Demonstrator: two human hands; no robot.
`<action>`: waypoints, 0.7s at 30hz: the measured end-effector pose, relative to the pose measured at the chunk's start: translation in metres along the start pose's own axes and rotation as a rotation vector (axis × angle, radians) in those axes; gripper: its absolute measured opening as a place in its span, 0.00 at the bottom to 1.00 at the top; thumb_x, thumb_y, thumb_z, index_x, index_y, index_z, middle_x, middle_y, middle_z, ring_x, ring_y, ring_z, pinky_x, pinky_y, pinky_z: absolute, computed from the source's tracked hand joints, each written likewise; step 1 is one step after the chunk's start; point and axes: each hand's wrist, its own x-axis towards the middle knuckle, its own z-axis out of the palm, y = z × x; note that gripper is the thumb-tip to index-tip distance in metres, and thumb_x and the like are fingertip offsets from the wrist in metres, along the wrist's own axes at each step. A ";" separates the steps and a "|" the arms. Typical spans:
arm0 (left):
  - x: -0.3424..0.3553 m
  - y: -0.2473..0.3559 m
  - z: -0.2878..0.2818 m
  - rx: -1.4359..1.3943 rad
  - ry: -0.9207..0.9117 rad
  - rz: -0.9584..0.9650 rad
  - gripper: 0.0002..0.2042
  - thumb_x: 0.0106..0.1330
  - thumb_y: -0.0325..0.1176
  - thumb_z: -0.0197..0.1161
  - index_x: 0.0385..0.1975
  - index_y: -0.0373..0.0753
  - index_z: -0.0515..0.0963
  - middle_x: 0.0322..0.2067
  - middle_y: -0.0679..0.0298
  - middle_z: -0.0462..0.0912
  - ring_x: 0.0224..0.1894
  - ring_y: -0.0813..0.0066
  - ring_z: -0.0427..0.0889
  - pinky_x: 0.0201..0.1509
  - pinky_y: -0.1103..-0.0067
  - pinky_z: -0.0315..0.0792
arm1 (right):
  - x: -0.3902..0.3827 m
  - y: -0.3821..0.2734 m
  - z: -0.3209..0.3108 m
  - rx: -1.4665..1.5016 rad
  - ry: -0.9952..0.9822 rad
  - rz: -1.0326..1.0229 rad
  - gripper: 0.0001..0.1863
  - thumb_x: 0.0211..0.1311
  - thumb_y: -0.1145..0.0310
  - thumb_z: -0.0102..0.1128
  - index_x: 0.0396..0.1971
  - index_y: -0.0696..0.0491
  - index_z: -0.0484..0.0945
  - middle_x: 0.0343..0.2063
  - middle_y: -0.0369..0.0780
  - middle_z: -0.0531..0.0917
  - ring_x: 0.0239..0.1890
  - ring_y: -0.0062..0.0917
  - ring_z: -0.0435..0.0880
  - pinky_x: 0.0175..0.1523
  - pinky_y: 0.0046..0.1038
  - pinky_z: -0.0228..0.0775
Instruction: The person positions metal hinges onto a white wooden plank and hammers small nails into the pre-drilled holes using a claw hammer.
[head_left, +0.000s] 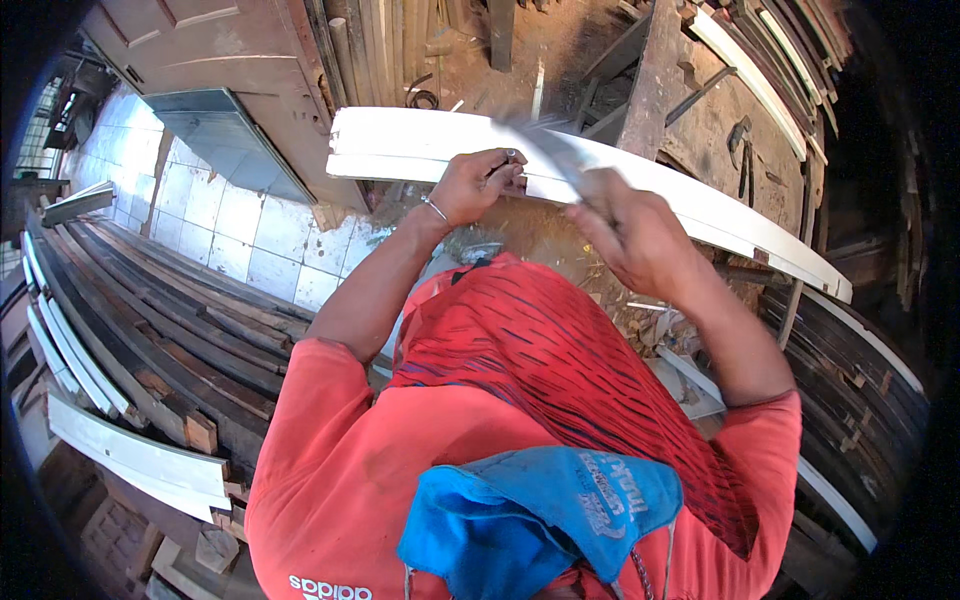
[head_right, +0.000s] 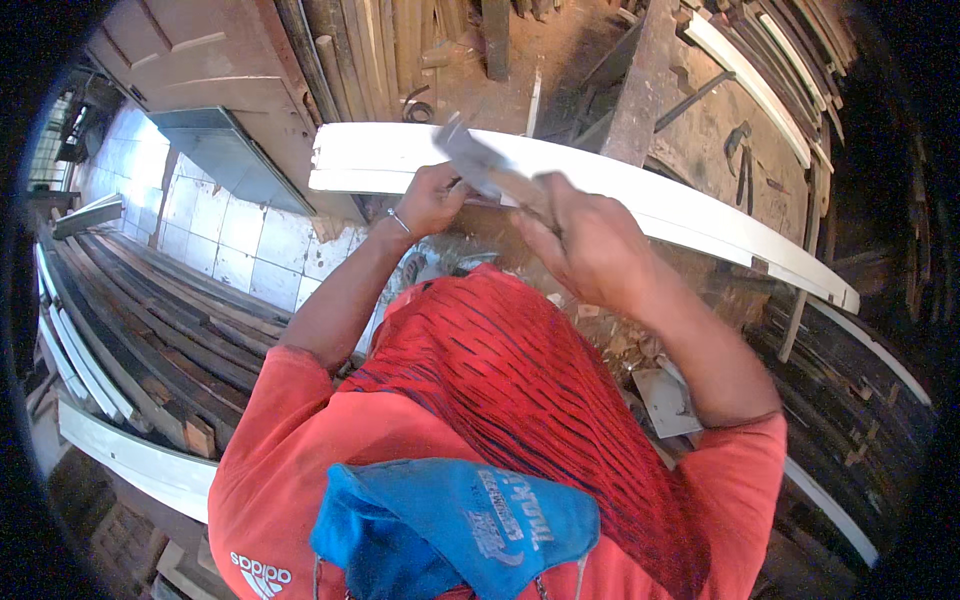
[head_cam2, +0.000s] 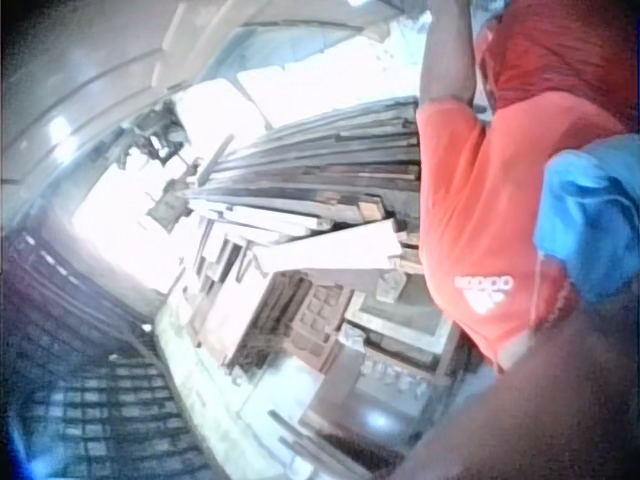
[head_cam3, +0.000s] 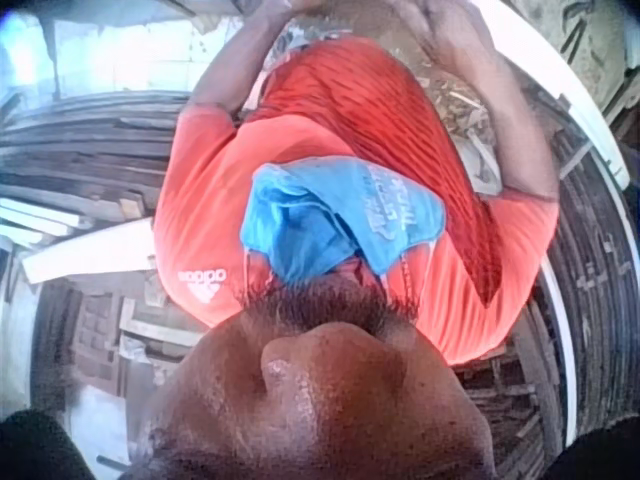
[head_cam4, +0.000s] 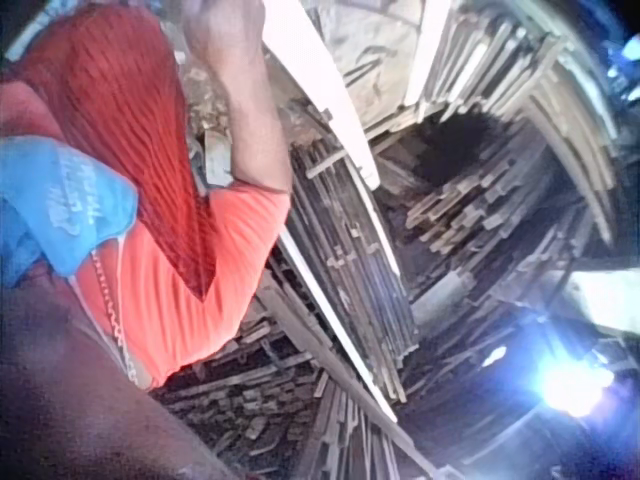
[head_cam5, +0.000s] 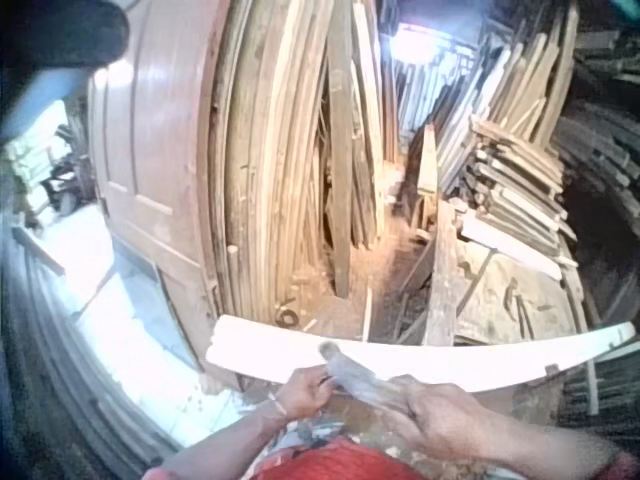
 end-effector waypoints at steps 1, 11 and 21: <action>0.000 -0.007 -0.002 0.096 -0.004 0.018 0.09 0.71 0.29 0.59 0.44 0.32 0.81 0.34 0.52 0.87 0.38 0.62 0.89 0.43 0.72 0.81 | 0.012 0.008 0.005 -0.161 -0.149 0.089 0.26 0.71 0.52 0.57 0.51 0.63 0.73 0.31 0.58 0.81 0.41 0.45 0.84 0.51 0.39 0.73; 0.007 -0.001 -0.005 0.072 -0.070 0.025 0.10 0.72 0.35 0.58 0.43 0.35 0.82 0.37 0.52 0.87 0.40 0.55 0.87 0.45 0.69 0.78 | 0.007 0.003 0.004 0.212 0.354 -0.240 0.19 0.74 0.56 0.55 0.49 0.58 0.76 0.20 0.33 0.73 0.22 0.15 0.72 0.30 0.18 0.65; 0.005 -0.007 -0.013 0.120 -0.048 0.130 0.08 0.71 0.32 0.59 0.42 0.35 0.81 0.35 0.51 0.86 0.38 0.50 0.86 0.42 0.66 0.79 | -0.008 -0.033 -0.038 0.556 0.437 -0.133 0.26 0.71 0.50 0.57 0.50 0.62 0.77 0.34 0.53 0.82 0.38 0.42 0.82 0.48 0.39 0.74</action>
